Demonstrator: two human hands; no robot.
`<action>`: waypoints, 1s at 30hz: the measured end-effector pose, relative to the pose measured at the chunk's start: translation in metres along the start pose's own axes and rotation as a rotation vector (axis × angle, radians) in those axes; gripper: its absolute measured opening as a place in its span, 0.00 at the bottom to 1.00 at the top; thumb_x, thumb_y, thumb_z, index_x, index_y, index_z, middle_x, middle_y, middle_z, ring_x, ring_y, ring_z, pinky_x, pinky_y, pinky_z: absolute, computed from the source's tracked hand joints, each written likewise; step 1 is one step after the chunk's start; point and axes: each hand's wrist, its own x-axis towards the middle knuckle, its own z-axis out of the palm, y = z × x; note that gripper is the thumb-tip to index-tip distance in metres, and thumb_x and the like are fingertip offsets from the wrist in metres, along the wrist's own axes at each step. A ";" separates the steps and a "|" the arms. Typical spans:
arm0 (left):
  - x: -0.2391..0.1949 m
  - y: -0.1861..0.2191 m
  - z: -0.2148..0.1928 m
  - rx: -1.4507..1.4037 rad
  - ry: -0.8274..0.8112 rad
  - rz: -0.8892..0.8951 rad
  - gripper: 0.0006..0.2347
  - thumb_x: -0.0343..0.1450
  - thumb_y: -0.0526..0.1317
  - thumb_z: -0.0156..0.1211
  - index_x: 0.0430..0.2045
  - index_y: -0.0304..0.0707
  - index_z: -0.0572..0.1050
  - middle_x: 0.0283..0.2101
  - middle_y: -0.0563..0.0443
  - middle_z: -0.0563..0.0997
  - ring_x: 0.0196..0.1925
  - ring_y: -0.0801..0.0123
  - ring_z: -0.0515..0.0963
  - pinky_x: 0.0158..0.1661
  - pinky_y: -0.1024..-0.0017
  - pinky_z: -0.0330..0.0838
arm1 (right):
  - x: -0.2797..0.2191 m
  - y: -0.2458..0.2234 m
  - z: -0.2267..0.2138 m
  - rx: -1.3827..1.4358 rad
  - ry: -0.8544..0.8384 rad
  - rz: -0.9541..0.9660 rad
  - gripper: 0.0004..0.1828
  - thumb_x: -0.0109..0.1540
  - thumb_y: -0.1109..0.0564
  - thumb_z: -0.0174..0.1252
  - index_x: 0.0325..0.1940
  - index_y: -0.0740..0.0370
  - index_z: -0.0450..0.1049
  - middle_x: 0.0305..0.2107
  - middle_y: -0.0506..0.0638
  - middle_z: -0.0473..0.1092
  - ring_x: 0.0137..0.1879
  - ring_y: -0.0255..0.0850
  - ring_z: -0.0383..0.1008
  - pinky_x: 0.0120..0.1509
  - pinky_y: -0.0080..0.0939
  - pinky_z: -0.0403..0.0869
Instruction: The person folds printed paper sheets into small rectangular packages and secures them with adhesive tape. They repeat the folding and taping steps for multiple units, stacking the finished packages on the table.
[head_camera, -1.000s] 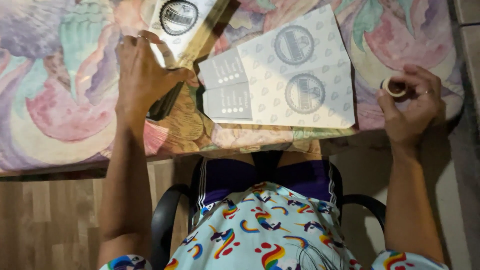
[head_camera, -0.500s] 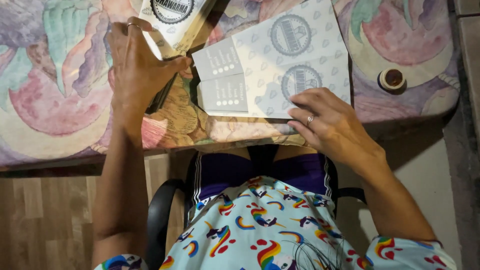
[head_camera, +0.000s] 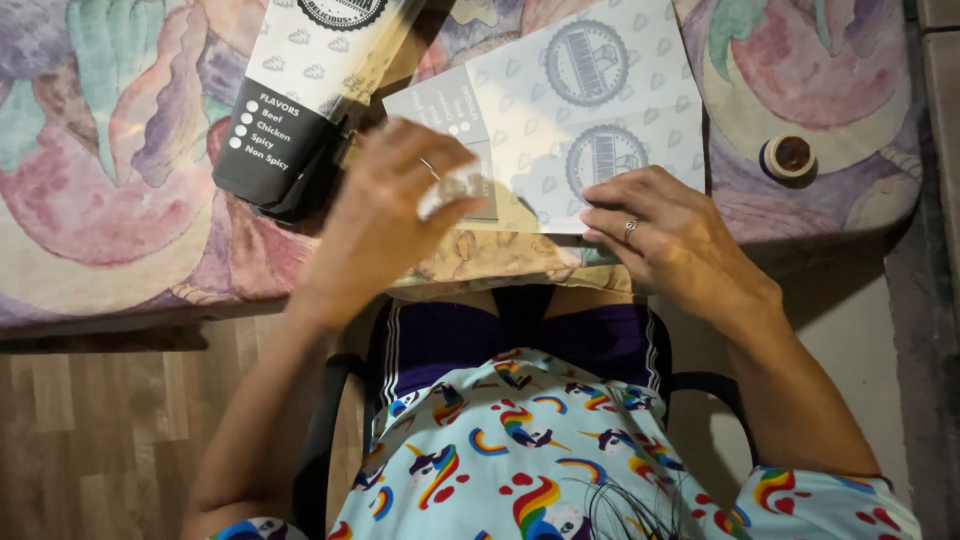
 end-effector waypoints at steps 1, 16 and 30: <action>-0.002 0.002 0.004 0.000 0.000 -0.001 0.09 0.73 0.34 0.71 0.43 0.31 0.79 0.46 0.42 0.83 0.51 0.57 0.78 0.57 0.62 0.71 | 0.000 0.000 0.000 0.001 -0.001 -0.001 0.08 0.65 0.64 0.68 0.48 0.68 0.79 0.48 0.55 0.75 0.53 0.51 0.74 0.54 0.44 0.76; -0.005 0.012 0.016 -0.029 -0.091 0.055 0.09 0.69 0.35 0.75 0.37 0.29 0.81 0.43 0.45 0.79 0.45 0.56 0.72 0.43 0.61 0.67 | 0.005 -0.003 -0.002 -0.017 0.042 -0.017 0.03 0.66 0.68 0.65 0.43 0.73 0.78 0.46 0.59 0.76 0.50 0.53 0.76 0.55 0.45 0.76; -0.001 -0.004 0.024 -0.196 -0.090 -0.003 0.10 0.65 0.36 0.77 0.33 0.31 0.82 0.39 0.47 0.79 0.39 0.59 0.69 0.42 0.64 0.68 | 0.009 -0.008 0.001 -0.019 0.061 0.009 0.06 0.65 0.68 0.69 0.44 0.70 0.79 0.45 0.57 0.77 0.49 0.50 0.76 0.53 0.44 0.76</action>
